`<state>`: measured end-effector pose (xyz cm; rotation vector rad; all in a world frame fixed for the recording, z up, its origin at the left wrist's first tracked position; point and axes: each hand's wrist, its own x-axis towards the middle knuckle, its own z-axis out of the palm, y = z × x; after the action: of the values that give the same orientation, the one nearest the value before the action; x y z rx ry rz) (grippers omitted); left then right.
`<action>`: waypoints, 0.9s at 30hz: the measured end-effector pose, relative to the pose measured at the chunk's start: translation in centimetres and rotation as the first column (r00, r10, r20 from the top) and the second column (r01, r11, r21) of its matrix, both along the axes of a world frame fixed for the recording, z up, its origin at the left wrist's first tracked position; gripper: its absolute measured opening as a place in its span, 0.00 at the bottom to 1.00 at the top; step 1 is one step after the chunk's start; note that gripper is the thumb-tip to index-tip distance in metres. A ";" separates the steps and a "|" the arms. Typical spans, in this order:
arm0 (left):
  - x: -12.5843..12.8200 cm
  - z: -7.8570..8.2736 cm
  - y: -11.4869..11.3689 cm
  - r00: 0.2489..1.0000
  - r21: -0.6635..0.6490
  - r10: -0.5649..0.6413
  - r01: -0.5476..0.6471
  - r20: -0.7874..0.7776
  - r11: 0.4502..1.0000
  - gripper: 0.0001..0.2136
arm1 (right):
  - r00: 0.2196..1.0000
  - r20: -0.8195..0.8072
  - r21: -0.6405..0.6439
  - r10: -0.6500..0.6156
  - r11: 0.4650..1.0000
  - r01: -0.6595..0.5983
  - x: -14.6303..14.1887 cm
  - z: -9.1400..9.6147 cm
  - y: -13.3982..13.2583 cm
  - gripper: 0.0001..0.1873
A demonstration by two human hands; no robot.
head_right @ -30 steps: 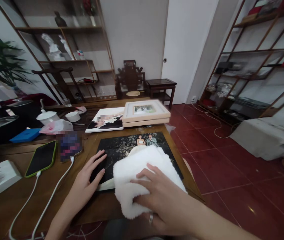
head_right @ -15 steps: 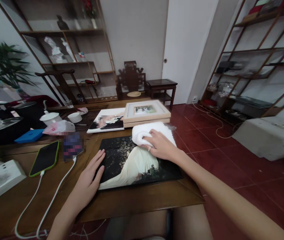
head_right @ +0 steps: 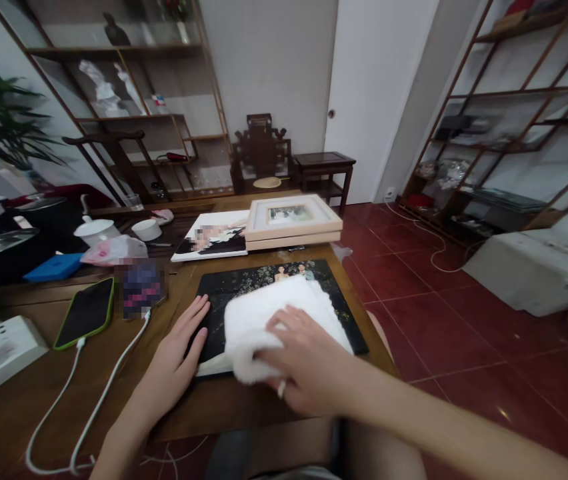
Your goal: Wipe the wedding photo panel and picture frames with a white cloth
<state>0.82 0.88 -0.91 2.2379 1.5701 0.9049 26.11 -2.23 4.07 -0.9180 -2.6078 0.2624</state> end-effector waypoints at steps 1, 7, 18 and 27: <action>0.0 0.0 0.0 1.000 0.002 0.000 0.000 0.000 1.000 0.21 | 0.999 0.013 0.016 -0.036 0.999 0.036 0.0 0.1 1.5 0.08; 0.0 0.1 -0.1 1.000 0.003 -0.014 0.014 0.024 1.000 0.21 | 0.973 0.106 0.131 -0.207 0.973 0.192 -1.4 0.7 10.0 0.14; -0.1 0.3 -0.1 1.000 -0.011 -0.019 0.019 -0.010 1.000 0.22 | 0.996 0.051 0.101 0.074 0.992 -0.079 -3.5 0.2 1.7 0.09; 0.0 0.1 0.0 1.000 0.007 -0.010 0.010 -0.021 1.000 0.21 | 0.973 0.043 0.057 -0.227 0.973 0.224 4.8 -0.4 4.1 0.11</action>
<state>0.84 0.87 -0.84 2.2651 1.5655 0.8881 30.94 1.86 3.71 -1.2041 -2.5113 0.1130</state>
